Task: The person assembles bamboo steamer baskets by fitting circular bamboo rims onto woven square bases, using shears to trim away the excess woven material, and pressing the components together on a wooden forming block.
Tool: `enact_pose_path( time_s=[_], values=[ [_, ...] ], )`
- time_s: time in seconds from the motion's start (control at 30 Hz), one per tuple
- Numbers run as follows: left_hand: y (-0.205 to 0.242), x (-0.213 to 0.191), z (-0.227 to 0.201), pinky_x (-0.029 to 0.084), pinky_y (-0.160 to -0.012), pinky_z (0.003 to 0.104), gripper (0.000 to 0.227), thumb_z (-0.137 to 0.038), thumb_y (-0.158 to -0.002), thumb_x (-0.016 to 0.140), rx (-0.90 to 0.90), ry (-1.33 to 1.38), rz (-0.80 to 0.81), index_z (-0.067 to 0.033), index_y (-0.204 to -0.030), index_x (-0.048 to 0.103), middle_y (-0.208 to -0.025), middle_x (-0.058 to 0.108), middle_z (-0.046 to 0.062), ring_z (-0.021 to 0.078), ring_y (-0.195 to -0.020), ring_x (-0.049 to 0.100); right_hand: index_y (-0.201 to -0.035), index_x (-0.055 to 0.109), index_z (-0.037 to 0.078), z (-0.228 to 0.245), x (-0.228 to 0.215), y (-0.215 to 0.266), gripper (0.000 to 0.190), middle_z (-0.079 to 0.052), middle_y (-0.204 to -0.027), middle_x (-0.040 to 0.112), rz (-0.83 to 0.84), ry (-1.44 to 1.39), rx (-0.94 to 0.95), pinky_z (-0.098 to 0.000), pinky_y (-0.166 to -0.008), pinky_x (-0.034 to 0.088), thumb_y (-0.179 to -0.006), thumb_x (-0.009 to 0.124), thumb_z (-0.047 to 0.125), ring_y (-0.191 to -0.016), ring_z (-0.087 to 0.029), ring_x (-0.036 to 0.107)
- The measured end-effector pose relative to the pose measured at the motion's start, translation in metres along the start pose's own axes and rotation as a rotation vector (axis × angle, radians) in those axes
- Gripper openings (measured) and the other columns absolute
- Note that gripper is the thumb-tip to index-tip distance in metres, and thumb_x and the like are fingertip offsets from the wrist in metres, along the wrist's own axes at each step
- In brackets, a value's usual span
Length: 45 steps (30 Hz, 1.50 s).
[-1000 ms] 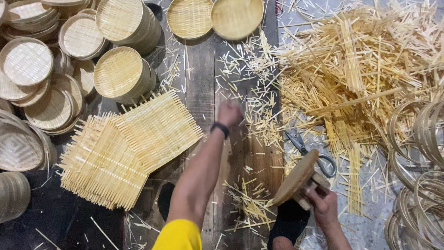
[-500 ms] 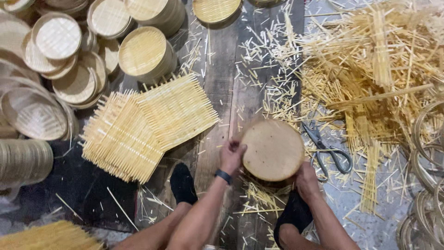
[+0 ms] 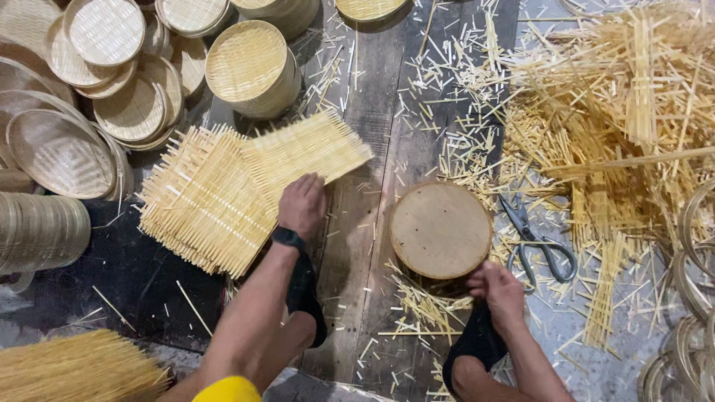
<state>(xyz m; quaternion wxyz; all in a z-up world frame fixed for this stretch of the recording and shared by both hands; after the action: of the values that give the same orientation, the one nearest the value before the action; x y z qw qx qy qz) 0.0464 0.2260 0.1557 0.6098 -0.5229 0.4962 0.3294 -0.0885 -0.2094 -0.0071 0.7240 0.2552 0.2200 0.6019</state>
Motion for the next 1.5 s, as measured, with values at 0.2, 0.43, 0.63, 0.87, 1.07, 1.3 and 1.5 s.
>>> enact_pose_path(
  time_s=[0.2,0.43,0.63,0.87,1.07,1.3,1.5],
  values=[
    [0.030,-0.033,-0.169,0.059,-0.081,0.034,0.021,-0.006,-0.087,0.064,0.225,0.396,0.039,-0.0108,-0.108,0.062,-0.101,0.072,0.009,0.0216,-0.090,0.069,-0.115,0.066,-0.002,0.049,-0.009,-0.004,0.051,-0.013,-0.100,0.072,0.197,-0.530,-0.088,-0.0283,-0.076,0.059,-0.099,0.054,0.045,-0.085,-0.018,0.071],
    [0.082,0.004,-0.246,0.039,-0.116,0.052,0.051,-0.022,-0.082,0.077,0.342,0.584,0.381,-0.0100,-0.129,0.063,-0.144,0.061,0.018,0.0336,-0.137,0.053,-0.116,0.069,-0.003,0.067,-0.002,-0.019,0.032,-0.007,-0.099,0.075,0.056,-0.057,-0.140,-0.0260,-0.071,0.056,-0.088,0.075,0.011,-0.080,-0.010,0.067],
    [0.049,0.090,-0.105,0.051,-0.093,0.050,0.063,-0.022,-0.077,0.088,-0.872,0.888,0.304,0.0032,-0.127,0.059,-0.123,0.066,0.021,0.0327,-0.110,0.063,-0.112,0.069,-0.006,0.062,-0.011,-0.016,0.033,-0.010,-0.094,0.075,-0.118,0.099,-0.160,-0.0261,-0.069,0.054,-0.085,0.083,0.008,-0.077,-0.012,0.067],
    [0.071,0.148,-0.085,0.054,-0.069,0.030,0.026,-0.012,-0.078,0.085,-0.994,1.247,0.487,0.0006,-0.099,0.077,-0.092,0.076,0.007,0.0144,-0.076,0.066,-0.111,0.069,0.000,0.044,-0.014,-0.037,0.036,-0.005,-0.093,0.074,-0.129,0.086,-0.226,-0.0256,-0.071,0.056,-0.081,0.085,0.014,-0.080,-0.009,0.067],
    [0.067,0.136,-0.088,0.053,-0.073,0.029,0.049,-0.017,-0.079,0.085,-0.951,1.248,0.450,0.0029,-0.121,0.071,-0.102,0.076,0.007,0.0139,-0.085,0.068,-0.108,0.069,0.006,0.078,-0.185,-0.050,0.017,-0.001,-0.098,0.070,-0.678,0.379,-0.325,-0.0287,-0.082,0.055,-0.096,0.075,0.016,-0.091,-0.014,0.068],
    [0.081,0.120,-0.058,0.058,-0.077,0.033,0.071,-0.020,-0.084,0.082,-1.182,1.109,0.363,-0.0002,-0.145,0.050,-0.111,0.069,0.016,0.0231,-0.095,0.069,-0.144,0.050,-0.006,0.176,-0.342,-0.043,0.069,-0.030,-0.139,0.049,-1.040,1.347,-0.622,-0.0537,-0.102,0.047,-0.086,0.078,0.020,-0.119,-0.044,0.057],
    [0.105,0.118,-0.020,0.060,-0.075,0.034,0.061,-0.016,-0.087,0.078,-1.240,1.172,0.249,0.0014,-0.140,0.053,-0.113,0.066,0.013,0.0241,-0.094,0.070,-0.127,0.074,0.015,0.151,-0.317,-0.051,0.026,-0.010,-0.120,0.074,-0.655,0.960,-0.211,-0.0366,-0.091,0.057,-0.109,0.057,0.010,-0.102,-0.022,0.069]
  ],
)
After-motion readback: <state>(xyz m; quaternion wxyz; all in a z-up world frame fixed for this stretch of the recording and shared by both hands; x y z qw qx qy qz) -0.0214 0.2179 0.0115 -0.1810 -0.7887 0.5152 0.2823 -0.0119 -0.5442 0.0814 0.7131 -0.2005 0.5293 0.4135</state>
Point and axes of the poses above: each hand's wrist, its own y-axis away from the middle knuckle, its own x-axis out of the palm, z = x × y, the point moved 8 cm from there along -y, towards the middle knuckle
